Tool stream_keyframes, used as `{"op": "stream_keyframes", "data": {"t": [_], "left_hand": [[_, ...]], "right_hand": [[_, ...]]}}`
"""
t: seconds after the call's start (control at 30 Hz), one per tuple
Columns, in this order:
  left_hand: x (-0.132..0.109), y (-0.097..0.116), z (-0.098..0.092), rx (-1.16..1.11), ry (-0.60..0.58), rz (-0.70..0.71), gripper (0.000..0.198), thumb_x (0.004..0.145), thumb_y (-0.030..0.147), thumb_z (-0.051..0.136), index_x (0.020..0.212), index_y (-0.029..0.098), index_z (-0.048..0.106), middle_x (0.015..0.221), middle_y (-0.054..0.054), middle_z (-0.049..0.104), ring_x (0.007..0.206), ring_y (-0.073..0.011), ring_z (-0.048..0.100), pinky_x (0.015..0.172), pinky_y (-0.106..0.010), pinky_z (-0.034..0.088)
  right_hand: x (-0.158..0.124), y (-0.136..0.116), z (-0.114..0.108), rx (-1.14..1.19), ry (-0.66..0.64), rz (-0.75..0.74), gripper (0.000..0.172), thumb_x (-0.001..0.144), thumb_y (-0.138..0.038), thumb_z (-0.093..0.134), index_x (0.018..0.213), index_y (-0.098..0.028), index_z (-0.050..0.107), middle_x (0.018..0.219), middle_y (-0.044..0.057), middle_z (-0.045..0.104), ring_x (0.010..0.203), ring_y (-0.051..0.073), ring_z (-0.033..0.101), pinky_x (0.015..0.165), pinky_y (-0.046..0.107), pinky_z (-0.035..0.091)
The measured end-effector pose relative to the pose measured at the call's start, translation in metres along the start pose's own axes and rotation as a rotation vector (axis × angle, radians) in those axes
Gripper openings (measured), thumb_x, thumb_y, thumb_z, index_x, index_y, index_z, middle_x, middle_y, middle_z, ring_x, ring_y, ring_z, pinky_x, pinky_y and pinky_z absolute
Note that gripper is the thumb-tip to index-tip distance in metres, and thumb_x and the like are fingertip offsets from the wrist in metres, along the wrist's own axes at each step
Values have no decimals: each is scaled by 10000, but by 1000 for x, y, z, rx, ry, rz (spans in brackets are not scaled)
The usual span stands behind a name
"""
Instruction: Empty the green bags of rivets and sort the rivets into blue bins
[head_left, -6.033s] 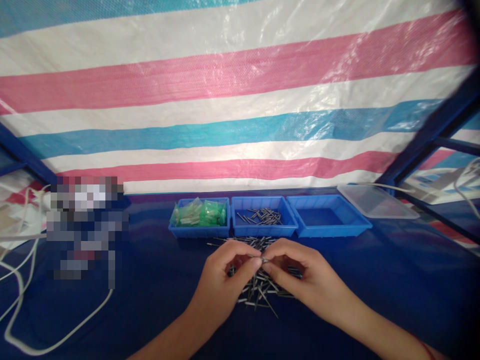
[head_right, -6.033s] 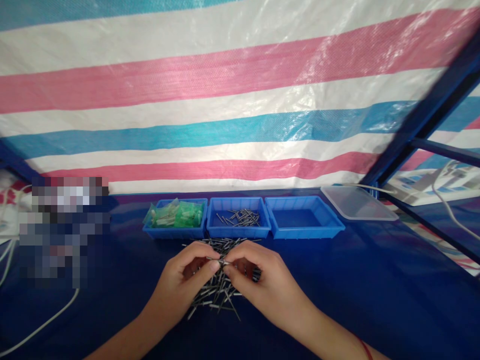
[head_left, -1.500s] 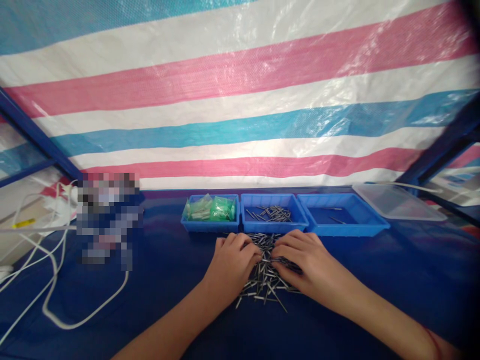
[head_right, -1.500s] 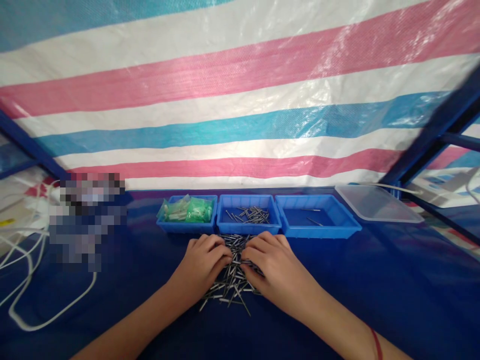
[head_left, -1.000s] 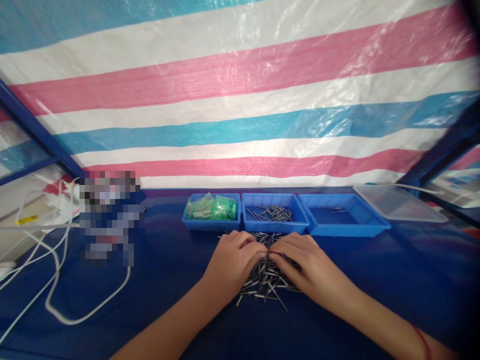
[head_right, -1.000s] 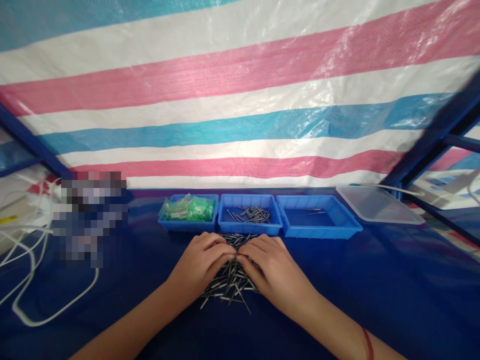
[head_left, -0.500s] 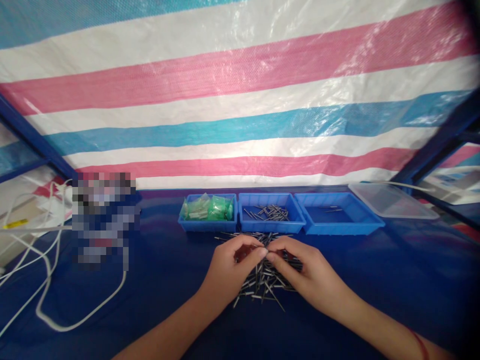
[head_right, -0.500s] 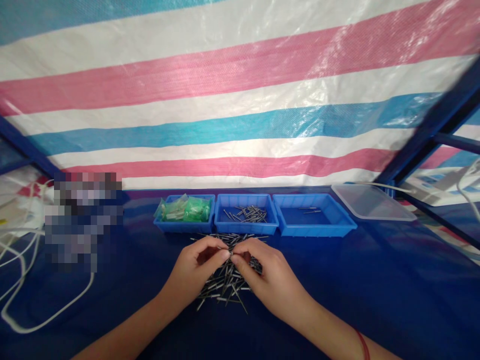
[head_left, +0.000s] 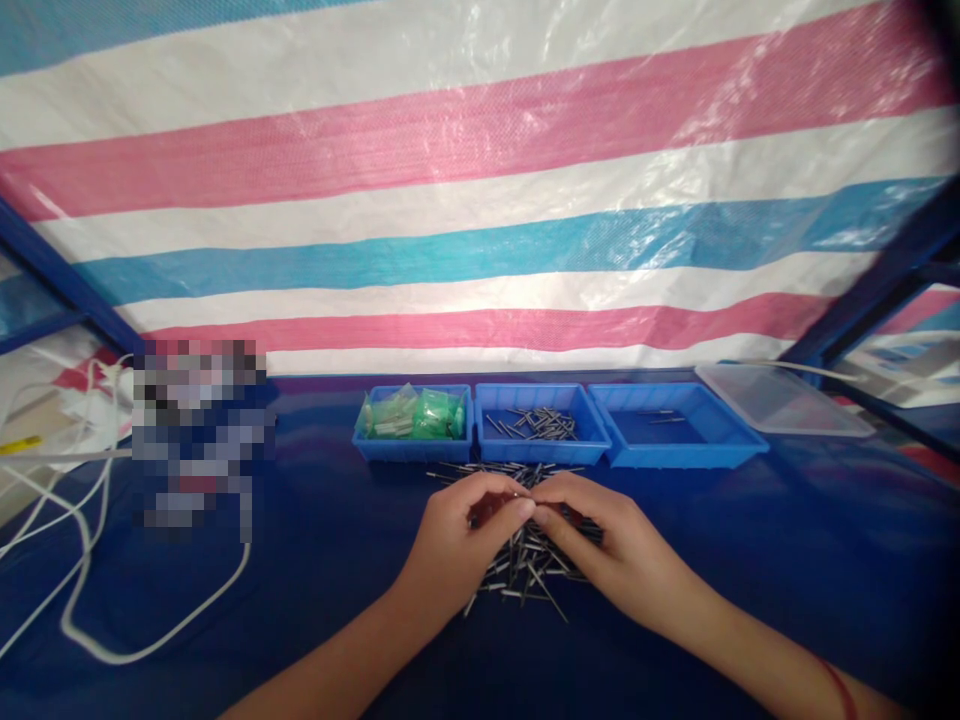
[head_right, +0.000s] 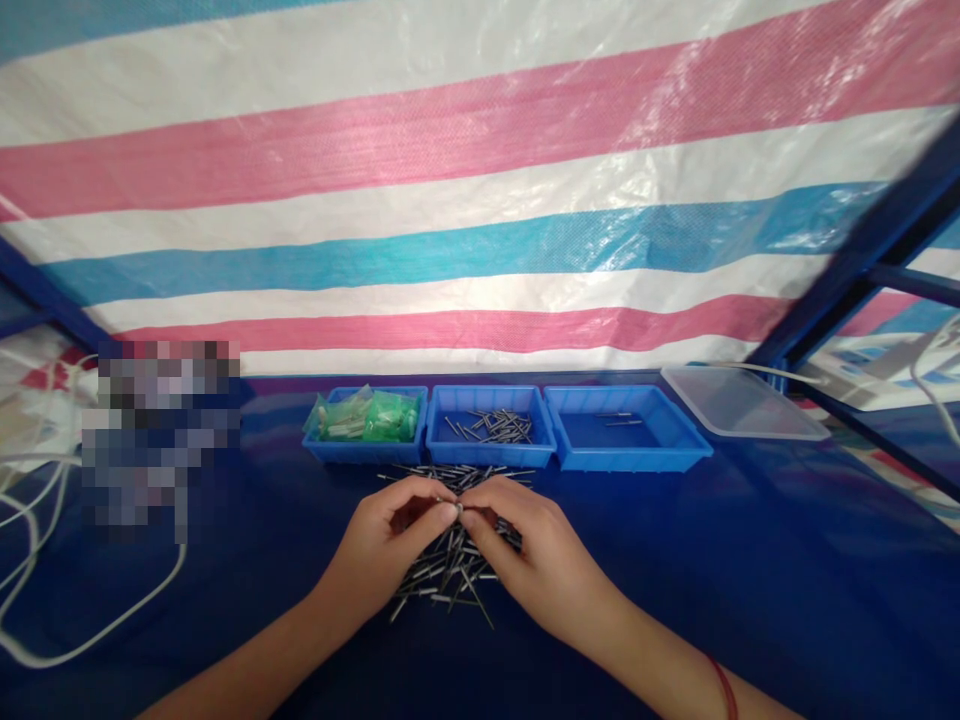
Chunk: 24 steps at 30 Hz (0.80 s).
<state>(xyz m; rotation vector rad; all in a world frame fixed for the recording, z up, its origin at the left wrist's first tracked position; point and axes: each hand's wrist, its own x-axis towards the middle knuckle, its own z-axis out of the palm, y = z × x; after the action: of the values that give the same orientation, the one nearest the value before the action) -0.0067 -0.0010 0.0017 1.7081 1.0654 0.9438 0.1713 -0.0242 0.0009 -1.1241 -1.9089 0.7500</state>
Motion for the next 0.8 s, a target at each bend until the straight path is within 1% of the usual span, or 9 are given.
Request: {"op": "stream_keyframes", "data": {"t": [0.07,0.23,0.4,0.57,0.8], "left_hand": [[0,0,0,9,4,18,170,829,308,609,896,180,698,821,-28,696,756,-168,631,699,-246,488],[1,1,-1,30,5,50,164,837,290,598,918,187,697,841,-30,698,773,-169,635,712,-247,492],[1,0,-1,70,-2,67,169,851,292,591,940,193,695,839,-24,688,751,-157,622,685,-237,477],[1,0,-1,105,-8,60,164,856,290,586,941,193,688,821,-16,677,708,-142,601,636,-224,454],[0,3,-1,161,-36,82,169,881,290,557,918,175,675,805,-19,663,693,-136,582,620,-221,434]], "right_hand": [[0,-1,0,-12,16,-10,159,922,-268,478,871,-208,616,832,40,652,786,167,611,728,296,496],[1,-4,-1,-38,67,-25,138,909,-248,487,855,-207,607,748,15,604,681,143,571,620,257,471],[-1,0,-1,-15,126,16,92,890,-249,510,841,-208,577,746,3,574,646,129,544,582,238,462],[-3,2,-3,-17,151,47,91,892,-270,513,845,-208,559,773,16,586,678,141,552,601,252,474],[-5,-6,-4,3,148,15,102,903,-290,513,875,-210,570,786,23,600,701,149,568,620,260,484]]}}
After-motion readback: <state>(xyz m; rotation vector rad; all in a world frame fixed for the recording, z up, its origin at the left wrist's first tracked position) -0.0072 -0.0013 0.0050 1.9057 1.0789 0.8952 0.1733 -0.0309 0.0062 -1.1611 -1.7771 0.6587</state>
